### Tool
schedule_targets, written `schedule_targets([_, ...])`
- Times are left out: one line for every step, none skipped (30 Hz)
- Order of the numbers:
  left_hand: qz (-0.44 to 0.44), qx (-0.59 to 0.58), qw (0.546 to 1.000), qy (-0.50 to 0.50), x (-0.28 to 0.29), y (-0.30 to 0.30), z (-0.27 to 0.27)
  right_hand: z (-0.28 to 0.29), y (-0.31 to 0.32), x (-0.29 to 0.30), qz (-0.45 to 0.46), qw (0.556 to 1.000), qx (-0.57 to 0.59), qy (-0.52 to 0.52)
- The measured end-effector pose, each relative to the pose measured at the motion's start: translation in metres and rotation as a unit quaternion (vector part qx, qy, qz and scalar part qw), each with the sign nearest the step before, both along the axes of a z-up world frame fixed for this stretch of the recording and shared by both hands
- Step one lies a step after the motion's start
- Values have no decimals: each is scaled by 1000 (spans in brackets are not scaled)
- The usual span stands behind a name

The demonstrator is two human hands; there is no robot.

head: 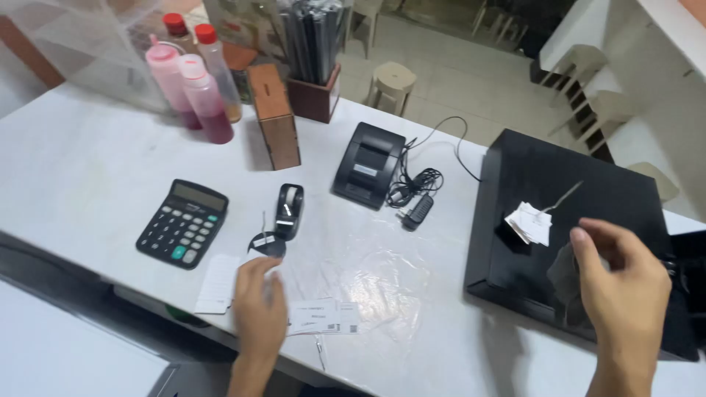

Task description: The person cleans and organizes a service counter by wiping a scanner, tape dispenser, and calculator with a cloth, then repositioning them along with papers and a box. The person then wipes the counter surface with the cloth.

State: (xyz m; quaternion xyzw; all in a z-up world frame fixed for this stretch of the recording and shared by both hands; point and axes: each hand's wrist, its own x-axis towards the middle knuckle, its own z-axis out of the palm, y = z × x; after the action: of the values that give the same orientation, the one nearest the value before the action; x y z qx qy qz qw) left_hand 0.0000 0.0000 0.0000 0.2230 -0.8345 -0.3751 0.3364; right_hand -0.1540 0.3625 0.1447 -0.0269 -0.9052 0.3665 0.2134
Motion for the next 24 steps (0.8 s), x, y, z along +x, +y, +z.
schedule_targets([4,-1,1000,0,-11,9,0,-5,-5,7,4,1000,-1,0])
schedule_targets([-39,17,999,-9,-23,17,0,-10,-9,14,18,999,-32,-16])
schedule_targets([-85,35,996,-15,-38,26,2,-13,-12,20,29,997,-63,-29])
schedule_targets([-84,34,996,-12,-52,38,6,-22,-23,22,30,997,-64,-26])
schedule_targets([-127,16,992,-14,-66,51,10,-29,-31,24,61,993,-74,-67])
schedule_targets([-169,-3,985,-16,-80,65,14,-37,-40,26,90,986,-83,-108])
schedule_targets([-174,-2,985,-12,-90,73,10,-46,-52,31,85,987,-82,-105])
schedule_targets([-185,-43,982,22,-101,82,6,-55,-63,34,139,983,-74,-92])
schedule_targets([-197,-83,975,60,-114,95,3,-63,-72,35,189,977,-64,-79])
schedule_targets([-204,-80,973,66,-117,107,4,-79,-70,36,181,979,-61,-73])
schedule_targets([-316,124,940,-35,-120,116,5,-97,-71,35,206,964,-149,-83])
schedule_targets([-412,315,844,-135,-122,125,6,-115,-72,35,230,940,-236,-92])
schedule_targets([-414,313,844,-134,-117,129,5,-112,-73,34,229,940,-236,-89])
schedule_targets([-466,313,820,-113,-112,133,3,-110,-74,33,191,940,-260,-108])
schedule_targets([-516,312,792,-94,-106,137,2,-109,-75,33,153,938,-284,-127])
schedule_targets([-517,310,792,-94,-108,135,17,-104,-74,29,153,938,-285,-125])
schedule_targets([-510,288,806,-88,-108,132,31,-100,-73,27,129,937,-305,-109])
schedule_targets([-502,266,819,-82,-108,129,46,-96,-72,24,106,935,-325,-92])
schedule_targets([-501,266,819,-83,-124,120,47,-97,-72,18,107,935,-325,-93])
schedule_targets([-411,199,890,-21,-140,112,49,-98,-73,11,105,938,-316,-93])
schedule_targets([-311,125,941,41,-156,102,51,-99,-75,5,104,941,-308,-92])
schedule_targets([-311,123,942,40,-173,80,57,-100,-82,1,105,940,-310,-92])
schedule_targets([-242,-31,966,90,-191,59,64,-100,-88,-5,129,940,-303,-88])
schedule_targets([-166,-184,959,138,-210,37,72,-99,-95,-11,154,939,-296,-84])
